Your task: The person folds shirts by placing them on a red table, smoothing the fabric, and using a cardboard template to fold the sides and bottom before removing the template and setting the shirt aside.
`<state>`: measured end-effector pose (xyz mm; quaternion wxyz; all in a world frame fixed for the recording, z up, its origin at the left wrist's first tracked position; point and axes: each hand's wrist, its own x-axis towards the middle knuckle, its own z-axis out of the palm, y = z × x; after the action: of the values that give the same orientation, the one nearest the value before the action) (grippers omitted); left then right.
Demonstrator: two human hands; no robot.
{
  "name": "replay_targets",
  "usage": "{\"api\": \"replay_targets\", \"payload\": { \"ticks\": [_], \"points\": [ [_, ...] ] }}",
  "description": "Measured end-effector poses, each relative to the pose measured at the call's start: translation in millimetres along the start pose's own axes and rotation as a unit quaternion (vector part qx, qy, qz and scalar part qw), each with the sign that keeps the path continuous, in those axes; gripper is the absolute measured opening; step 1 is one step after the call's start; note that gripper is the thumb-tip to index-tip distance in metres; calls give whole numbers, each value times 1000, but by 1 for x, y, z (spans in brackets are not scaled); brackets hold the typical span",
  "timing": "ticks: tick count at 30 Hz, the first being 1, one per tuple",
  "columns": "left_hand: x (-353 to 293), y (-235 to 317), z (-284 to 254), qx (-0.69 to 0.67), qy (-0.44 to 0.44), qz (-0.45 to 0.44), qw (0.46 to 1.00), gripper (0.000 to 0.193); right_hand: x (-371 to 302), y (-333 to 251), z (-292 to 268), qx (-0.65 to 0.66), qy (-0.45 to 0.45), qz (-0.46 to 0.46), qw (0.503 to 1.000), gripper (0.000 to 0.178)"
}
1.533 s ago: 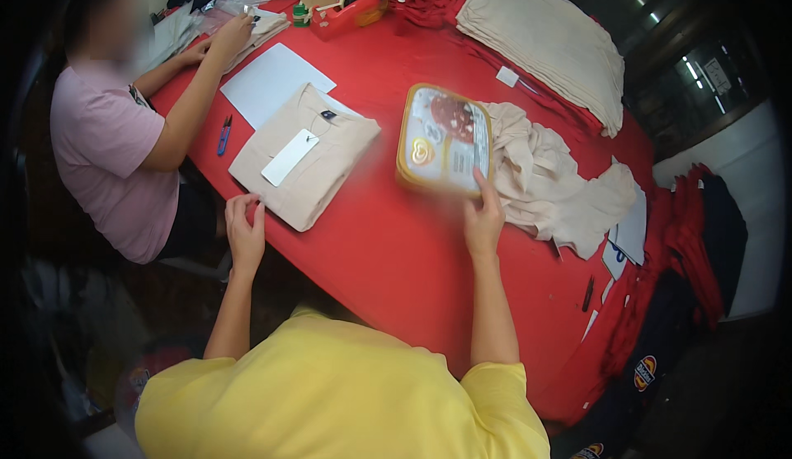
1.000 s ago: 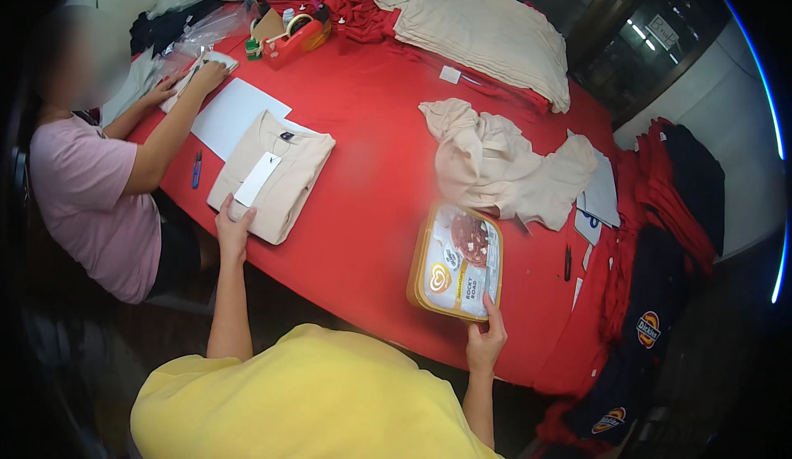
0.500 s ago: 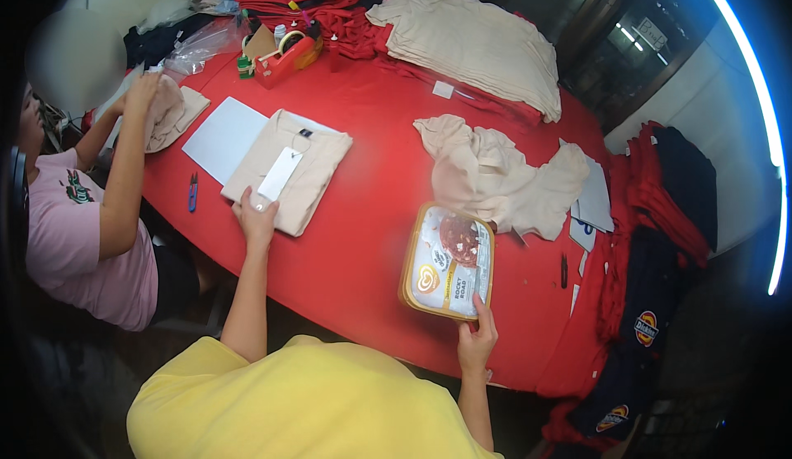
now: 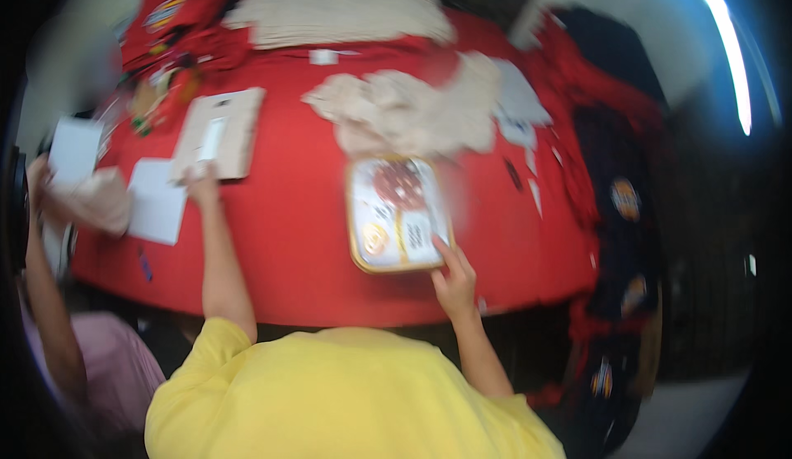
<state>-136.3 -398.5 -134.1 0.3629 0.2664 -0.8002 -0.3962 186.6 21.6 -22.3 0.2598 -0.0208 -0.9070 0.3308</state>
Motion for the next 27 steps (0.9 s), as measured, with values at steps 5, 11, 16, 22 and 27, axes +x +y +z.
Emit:
{"api": "replay_targets", "payload": {
  "ticks": [5,11,16,22,27],
  "points": [
    [-87,67,11,-269,8,-15,963,46,-26,-13,-51,-78,128,78,986,56],
    [-226,184,41,-411,-235,307,826,47,-35,-88,-122,-198,271,67,940,59],
    [-170,173,81,-458,-501,468,566,43,-26,-216,19,-325,418,147,835,62],
    [-164,258,202,-403,-586,535,455,44,37,-343,53,-462,434,325,702,55],
    [-159,251,307,-148,-491,701,495,47,52,-312,87,-391,515,369,668,57]
  ]
}}
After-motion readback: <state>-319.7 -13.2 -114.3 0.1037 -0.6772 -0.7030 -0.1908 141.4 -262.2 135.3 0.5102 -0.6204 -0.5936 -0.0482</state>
